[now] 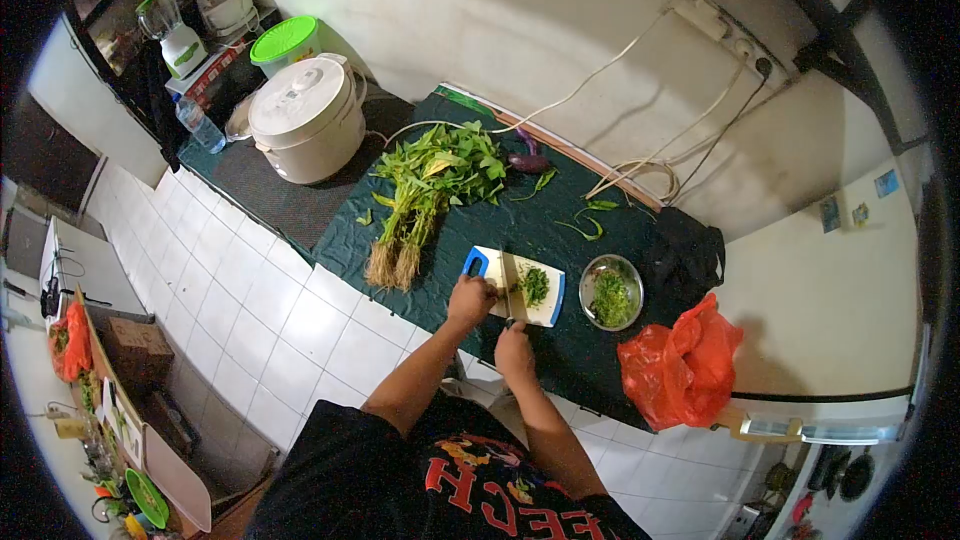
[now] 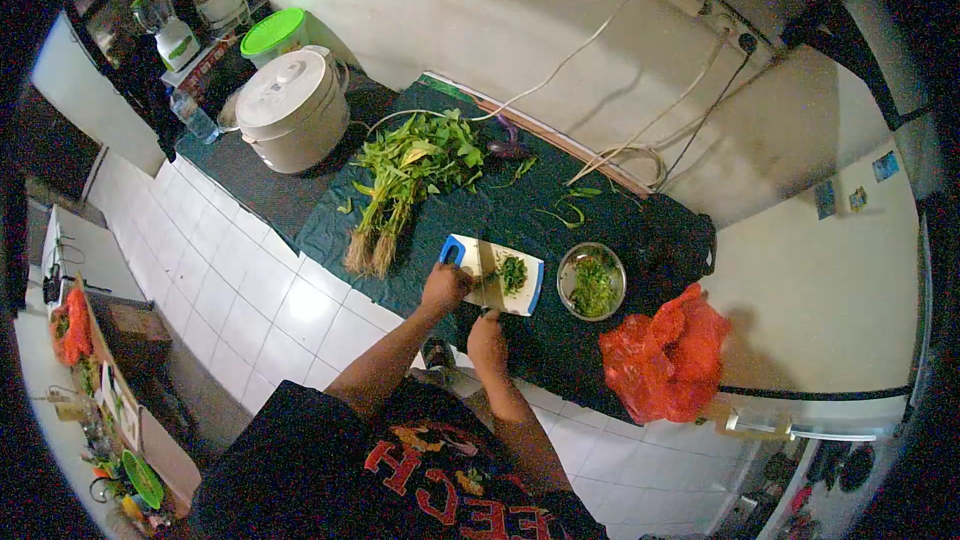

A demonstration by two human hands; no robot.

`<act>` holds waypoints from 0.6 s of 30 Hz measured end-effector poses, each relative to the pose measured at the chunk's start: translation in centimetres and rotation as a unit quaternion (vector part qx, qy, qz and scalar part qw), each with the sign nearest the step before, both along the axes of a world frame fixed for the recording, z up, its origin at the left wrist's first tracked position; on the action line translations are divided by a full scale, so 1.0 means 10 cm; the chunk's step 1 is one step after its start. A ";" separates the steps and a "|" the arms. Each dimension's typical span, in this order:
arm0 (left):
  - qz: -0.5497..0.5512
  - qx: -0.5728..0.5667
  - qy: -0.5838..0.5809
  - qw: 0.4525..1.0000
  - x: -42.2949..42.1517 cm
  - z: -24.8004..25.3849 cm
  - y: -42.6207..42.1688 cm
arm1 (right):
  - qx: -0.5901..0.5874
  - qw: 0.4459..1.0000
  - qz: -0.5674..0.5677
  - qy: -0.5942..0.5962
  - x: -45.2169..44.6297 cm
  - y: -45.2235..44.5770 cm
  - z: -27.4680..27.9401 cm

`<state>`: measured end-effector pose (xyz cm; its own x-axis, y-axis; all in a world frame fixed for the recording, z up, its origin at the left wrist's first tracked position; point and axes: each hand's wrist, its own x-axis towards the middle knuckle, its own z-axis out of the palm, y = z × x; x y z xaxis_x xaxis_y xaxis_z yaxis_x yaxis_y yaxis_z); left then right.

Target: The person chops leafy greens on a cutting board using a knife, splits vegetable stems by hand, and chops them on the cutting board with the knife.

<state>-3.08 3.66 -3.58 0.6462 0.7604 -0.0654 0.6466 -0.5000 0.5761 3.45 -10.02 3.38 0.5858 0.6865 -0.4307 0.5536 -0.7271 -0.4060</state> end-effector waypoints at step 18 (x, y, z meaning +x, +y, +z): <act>0.017 -0.044 -0.059 0.997 -0.02 0.09 -0.04 | 0.016 1.000 0.025 -0.001 0.12 0.13 0.16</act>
<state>-3.29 3.21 -2.70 0.6272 0.7767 -0.0578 0.5872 -0.4228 0.6902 4.68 -8.70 4.99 0.5508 0.7284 -0.4075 0.5901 -0.6852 -0.4270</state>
